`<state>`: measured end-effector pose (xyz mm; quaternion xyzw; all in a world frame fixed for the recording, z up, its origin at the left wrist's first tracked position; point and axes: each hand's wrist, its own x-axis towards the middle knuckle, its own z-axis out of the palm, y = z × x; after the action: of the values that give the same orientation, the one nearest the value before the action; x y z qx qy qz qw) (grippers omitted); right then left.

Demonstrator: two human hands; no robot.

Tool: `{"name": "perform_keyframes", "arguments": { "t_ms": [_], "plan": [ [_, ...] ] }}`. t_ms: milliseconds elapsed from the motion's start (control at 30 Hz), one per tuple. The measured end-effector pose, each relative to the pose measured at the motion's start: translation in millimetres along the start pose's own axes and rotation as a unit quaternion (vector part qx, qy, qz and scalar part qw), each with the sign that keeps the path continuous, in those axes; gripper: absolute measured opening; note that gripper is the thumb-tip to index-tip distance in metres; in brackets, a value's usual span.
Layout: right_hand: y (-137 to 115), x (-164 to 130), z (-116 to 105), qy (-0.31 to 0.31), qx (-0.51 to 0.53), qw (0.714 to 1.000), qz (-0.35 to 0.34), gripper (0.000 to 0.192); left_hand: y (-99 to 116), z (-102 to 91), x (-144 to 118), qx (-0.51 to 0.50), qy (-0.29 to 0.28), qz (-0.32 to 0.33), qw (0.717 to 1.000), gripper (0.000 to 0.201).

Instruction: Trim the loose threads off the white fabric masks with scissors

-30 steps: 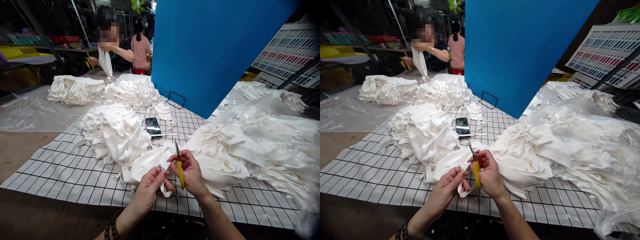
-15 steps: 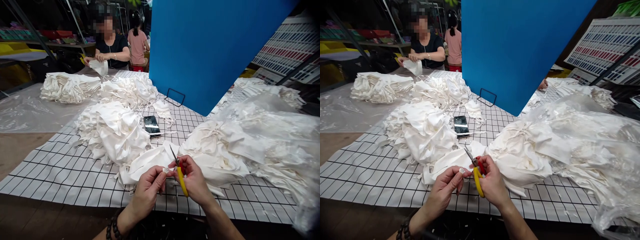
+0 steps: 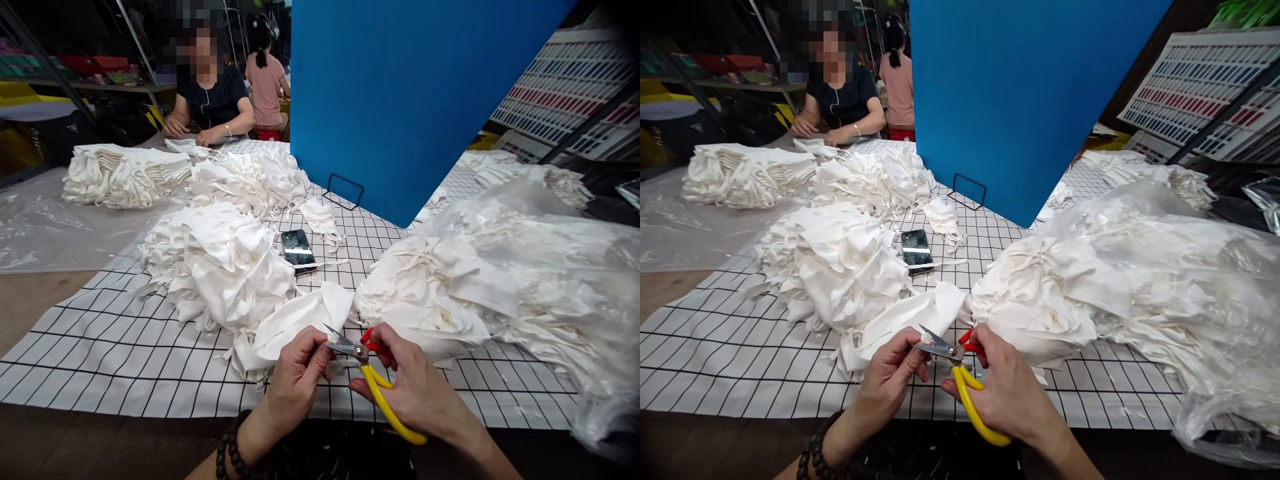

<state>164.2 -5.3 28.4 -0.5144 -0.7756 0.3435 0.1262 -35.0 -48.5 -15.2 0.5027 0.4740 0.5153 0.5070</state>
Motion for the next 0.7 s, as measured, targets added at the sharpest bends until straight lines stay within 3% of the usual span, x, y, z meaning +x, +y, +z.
{"name": "perform_keyframes", "arguments": {
  "t_ms": [367,700],
  "plan": [
    [-4.9,4.9,-0.7,-0.011,-0.009,1.000,-0.005,0.033,6.6,-4.1,-0.1,0.070,-0.032,0.016,0.997,0.022],
    [-8.7,3.4,0.7,-0.013,-0.030,0.999,0.011,0.031,7.5,-4.8,-0.9,0.051,-0.043,0.011,0.998,0.023]
  ]
}}
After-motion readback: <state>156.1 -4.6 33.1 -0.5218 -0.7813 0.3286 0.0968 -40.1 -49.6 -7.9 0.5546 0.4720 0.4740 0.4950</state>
